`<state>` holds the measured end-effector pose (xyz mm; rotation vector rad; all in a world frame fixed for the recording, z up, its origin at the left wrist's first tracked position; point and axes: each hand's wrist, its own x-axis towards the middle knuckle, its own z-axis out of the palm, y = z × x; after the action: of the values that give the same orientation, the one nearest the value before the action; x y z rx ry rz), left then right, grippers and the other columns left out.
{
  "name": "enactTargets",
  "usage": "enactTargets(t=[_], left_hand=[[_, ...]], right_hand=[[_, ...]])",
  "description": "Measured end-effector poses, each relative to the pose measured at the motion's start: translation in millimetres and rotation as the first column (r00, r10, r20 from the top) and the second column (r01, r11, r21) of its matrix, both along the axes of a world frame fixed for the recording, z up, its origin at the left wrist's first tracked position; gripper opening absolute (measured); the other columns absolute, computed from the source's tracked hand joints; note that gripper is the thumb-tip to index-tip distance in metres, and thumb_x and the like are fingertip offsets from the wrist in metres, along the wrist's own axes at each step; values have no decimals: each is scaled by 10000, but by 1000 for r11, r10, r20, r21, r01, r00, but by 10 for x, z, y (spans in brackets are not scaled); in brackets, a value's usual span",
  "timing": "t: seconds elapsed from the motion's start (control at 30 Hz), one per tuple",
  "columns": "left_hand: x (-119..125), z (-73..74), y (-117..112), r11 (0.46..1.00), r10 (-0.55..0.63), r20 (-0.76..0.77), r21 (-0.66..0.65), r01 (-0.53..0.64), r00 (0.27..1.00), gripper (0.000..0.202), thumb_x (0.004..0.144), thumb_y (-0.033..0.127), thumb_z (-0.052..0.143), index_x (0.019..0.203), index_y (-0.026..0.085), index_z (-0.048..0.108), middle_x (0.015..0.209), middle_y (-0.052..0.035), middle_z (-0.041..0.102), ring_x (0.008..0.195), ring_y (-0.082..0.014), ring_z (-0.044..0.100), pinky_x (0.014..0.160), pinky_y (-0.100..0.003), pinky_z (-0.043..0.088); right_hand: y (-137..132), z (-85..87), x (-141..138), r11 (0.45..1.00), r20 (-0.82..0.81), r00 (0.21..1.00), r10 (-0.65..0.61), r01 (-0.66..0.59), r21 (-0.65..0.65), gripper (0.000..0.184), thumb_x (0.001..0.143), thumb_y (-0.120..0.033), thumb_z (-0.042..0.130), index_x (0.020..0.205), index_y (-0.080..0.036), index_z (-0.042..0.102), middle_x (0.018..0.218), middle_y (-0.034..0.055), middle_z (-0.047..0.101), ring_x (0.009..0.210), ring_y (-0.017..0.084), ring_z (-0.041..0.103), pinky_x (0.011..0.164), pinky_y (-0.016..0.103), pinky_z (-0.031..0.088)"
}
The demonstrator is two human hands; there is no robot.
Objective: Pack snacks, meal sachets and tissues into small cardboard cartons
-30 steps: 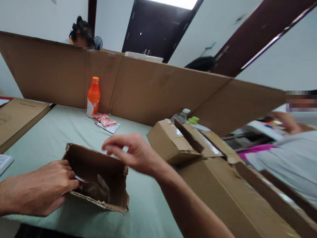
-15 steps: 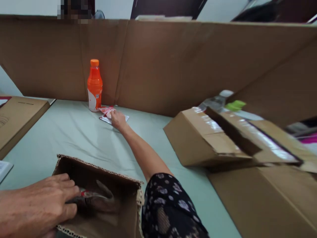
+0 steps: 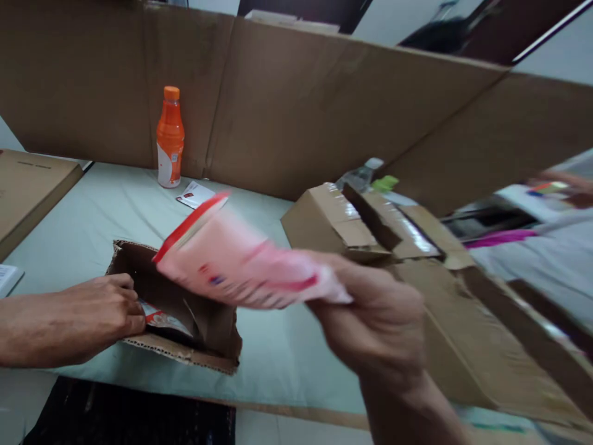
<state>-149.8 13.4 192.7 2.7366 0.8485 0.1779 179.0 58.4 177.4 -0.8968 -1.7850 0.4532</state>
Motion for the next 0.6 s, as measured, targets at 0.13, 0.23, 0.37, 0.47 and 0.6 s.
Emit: enactTargets(t=[0.13,0.23,0.37,0.47,0.6], left_hand=[[32,9,-24,999,-2,32,33,1,999,350,884,-16,514,977,237,738,1010,-21,795,980,-201,728,980,-323,505],[37,-7,-73,999,12,19,46,-13,1000,318,868,-17,536,915,225,737,1037,-29,797,1025,-206,734,1001,-332,516],[22,-40,-124,999,18,-113,49,-12,993,316,822,-69,533,807,194,706,918,-33,796,952,-216,751,1001,-357,525],[10,-61,-132,996,-4,-92,84,12,996,319,811,-78,515,763,193,676,869,-24,783,946,-208,736,1069,-369,493],[0,-82,-123,993,-18,-67,112,26,998,281,784,-55,534,733,202,635,814,-31,732,918,-226,689,999,-386,504]], right_hand=[[-220,147,-353,976,417,888,196,-217,3,376,911,-102,519,1129,-324,730,973,6,804,746,179,743,663,299,593],[-143,152,-693,947,533,782,321,-261,-188,333,902,-69,453,1013,-238,719,974,31,798,813,176,736,690,277,544],[-61,92,-995,897,600,688,408,-180,-404,266,898,-54,463,874,-195,687,887,36,769,740,159,669,662,260,465],[-37,28,-1068,859,569,675,470,-203,-469,265,938,-74,453,884,-190,686,861,32,756,733,154,644,675,259,451],[12,-133,-1057,831,547,648,529,-266,-489,291,996,-118,427,1037,-205,702,987,47,765,836,176,670,749,293,490]])
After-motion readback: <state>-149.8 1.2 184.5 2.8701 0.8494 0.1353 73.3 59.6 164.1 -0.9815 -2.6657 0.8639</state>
